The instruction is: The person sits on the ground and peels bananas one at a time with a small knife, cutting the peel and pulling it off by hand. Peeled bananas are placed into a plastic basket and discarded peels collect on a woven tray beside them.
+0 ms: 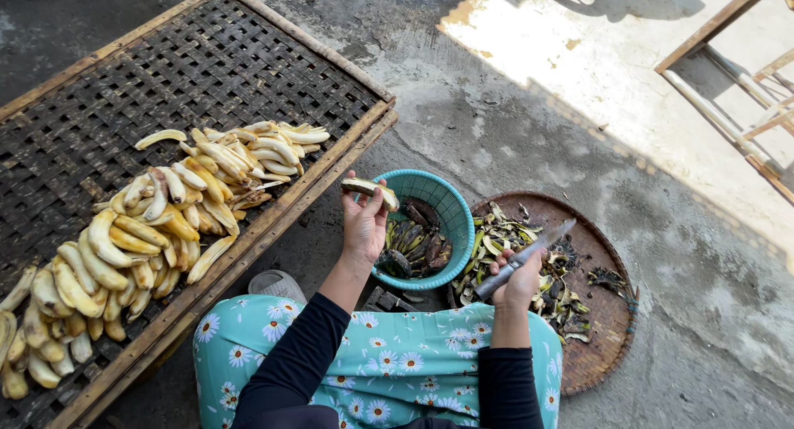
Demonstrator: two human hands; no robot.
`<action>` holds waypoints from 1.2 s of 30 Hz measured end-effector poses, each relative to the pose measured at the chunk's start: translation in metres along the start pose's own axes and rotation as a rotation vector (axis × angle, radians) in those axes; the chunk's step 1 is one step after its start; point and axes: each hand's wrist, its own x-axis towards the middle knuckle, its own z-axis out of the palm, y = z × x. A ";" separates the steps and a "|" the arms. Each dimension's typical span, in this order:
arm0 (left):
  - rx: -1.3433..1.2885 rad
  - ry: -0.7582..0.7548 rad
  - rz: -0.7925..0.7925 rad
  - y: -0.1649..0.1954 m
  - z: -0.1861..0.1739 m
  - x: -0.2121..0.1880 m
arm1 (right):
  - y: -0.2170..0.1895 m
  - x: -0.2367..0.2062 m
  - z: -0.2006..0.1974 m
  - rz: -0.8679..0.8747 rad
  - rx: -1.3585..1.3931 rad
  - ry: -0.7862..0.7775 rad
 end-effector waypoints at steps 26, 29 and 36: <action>0.489 -0.743 -0.557 -0.025 0.004 -0.042 | -0.034 -0.013 0.024 -0.855 -0.920 0.107; 0.477 -0.726 -0.474 -0.033 0.006 -0.044 | -0.039 -0.014 0.013 -1.044 -1.047 0.106; 0.688 -0.566 -0.200 -0.059 0.004 -0.056 | 0.010 -0.053 0.046 -0.186 -0.414 -0.521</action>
